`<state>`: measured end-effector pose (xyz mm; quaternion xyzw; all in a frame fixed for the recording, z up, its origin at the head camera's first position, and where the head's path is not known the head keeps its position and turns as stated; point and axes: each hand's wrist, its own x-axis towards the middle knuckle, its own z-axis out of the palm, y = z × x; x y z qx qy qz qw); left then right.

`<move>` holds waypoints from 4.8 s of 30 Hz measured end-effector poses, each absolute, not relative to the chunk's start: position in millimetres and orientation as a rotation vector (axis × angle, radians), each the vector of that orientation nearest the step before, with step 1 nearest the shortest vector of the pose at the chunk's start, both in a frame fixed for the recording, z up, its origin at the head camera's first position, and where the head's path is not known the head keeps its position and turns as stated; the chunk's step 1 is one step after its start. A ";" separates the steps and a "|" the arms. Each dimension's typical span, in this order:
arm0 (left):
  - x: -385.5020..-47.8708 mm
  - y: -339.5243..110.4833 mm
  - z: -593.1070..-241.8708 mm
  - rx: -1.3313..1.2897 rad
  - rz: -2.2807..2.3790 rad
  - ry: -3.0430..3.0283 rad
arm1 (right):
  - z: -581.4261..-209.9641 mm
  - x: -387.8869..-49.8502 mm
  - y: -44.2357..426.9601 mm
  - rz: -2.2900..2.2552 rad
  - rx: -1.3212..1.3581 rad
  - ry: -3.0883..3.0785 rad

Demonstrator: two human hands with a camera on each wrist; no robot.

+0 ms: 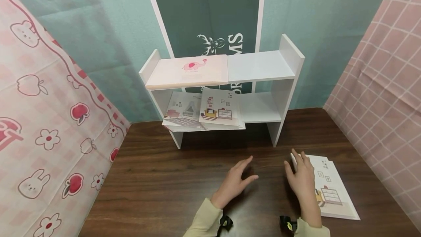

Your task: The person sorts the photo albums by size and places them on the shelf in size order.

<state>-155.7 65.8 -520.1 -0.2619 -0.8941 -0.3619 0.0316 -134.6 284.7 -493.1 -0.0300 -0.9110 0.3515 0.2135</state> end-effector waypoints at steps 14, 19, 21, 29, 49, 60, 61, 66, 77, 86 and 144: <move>-155.7 68.9 -519.8 -0.810 -1.087 -2.765 | -495.6 -130.9 288.2 0.947 -0.099 -2.548; -154.3 69.7 -520.3 -0.810 -1.072 -2.782 | -497.6 -128.2 290.2 0.948 -0.109 -2.561; -153.4 70.0 -520.6 -0.806 -1.074 -2.798 | -498.2 -126.9 291.5 0.951 -0.122 -2.574; -151.5 71.2 -522.4 -0.811 -1.089 -2.805 | -497.9 -125.3 295.7 0.936 -0.164 -2.603; -150.5 77.4 -526.1 -0.873 -1.075 -2.824 | -497.8 -123.7 305.8 0.942 -0.197 -2.650; -148.7 78.8 -524.6 -0.883 -1.076 -2.847 | -499.6 -121.8 311.1 0.939 -0.247 -2.675; -148.4 79.0 -524.8 -0.881 -1.073 -2.851 | -499.7 -121.6 311.3 0.936 -0.252 -2.678; -147.3 80.5 -527.6 -0.880 -1.062 -2.861 | -500.5 -120.4 313.1 0.918 -0.241 -2.672; -147.0 83.5 -530.1 -0.904 -1.048 -2.860 | -504.2 -118.3 322.4 0.930 -0.279 -2.682; -144.4 86.4 -527.7 -0.917 -1.026 -2.909 | -506.0 -115.3 326.1 0.931 -0.300 -2.682; -138.1 105.2 -536.4 -1.033 -0.994 -2.961 | -516.0 -102.8 358.6 0.945 -0.621 -2.871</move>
